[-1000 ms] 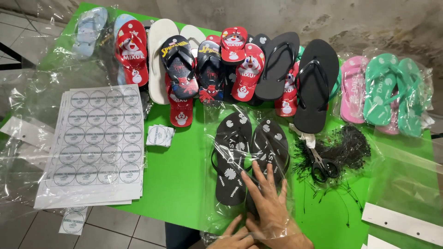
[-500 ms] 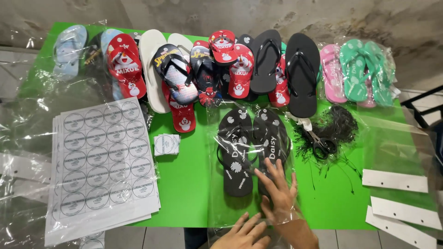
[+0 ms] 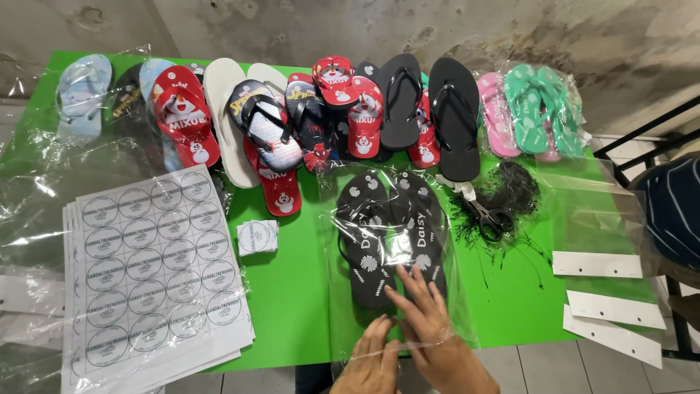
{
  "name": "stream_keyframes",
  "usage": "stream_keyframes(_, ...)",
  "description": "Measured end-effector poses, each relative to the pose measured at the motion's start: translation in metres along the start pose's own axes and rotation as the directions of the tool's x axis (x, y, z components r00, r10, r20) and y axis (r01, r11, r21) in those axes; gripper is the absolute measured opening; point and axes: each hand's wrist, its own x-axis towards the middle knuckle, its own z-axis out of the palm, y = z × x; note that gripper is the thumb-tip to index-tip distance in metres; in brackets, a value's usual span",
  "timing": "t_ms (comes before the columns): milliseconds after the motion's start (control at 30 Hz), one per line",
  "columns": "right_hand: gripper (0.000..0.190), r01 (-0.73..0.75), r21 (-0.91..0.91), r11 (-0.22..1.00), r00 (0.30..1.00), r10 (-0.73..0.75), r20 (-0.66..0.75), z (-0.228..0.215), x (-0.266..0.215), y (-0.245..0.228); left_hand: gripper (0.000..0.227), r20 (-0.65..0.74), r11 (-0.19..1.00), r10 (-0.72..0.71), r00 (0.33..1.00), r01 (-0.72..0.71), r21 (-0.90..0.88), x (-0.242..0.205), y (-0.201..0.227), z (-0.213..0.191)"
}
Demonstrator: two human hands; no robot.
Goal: The person ties a black string around the straps of a pair of black flip-flops, places them into a clear plastic bag, and adds a round sticker to the package. The person then sets the packaged flip-flops aside and picks up a pair of red flip-flops.
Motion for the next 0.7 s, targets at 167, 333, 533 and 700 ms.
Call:
stream_keyframes(167,0.098,0.189,0.229,0.955,0.920,-0.254,0.299,-0.005,-0.034,0.035,0.070,-0.007,0.980,-0.115,0.993,0.114,0.165,-0.015,-0.023,0.057)
stream_keyframes(333,0.050,0.186,0.576,0.796,0.858,-0.417,0.300,-0.064,-0.037,0.042,0.101,-0.223,0.941,-0.141,0.965,0.201,0.273,-0.007,-0.032,0.082)
stream_keyframes(533,0.023,-0.312,0.513,0.800,0.931,0.365,-0.003,-0.073,-0.032,0.098,0.138,-0.131,0.774,-0.177,0.975,0.221,0.594,0.018,-0.014,0.042)
stream_keyframes(700,0.023,-0.566,0.436,0.700,0.721,0.676,-0.150,-0.077,0.006,0.097,0.138,-0.110,0.765,-0.201,0.973,0.226,0.603,0.041,-0.003,0.024)
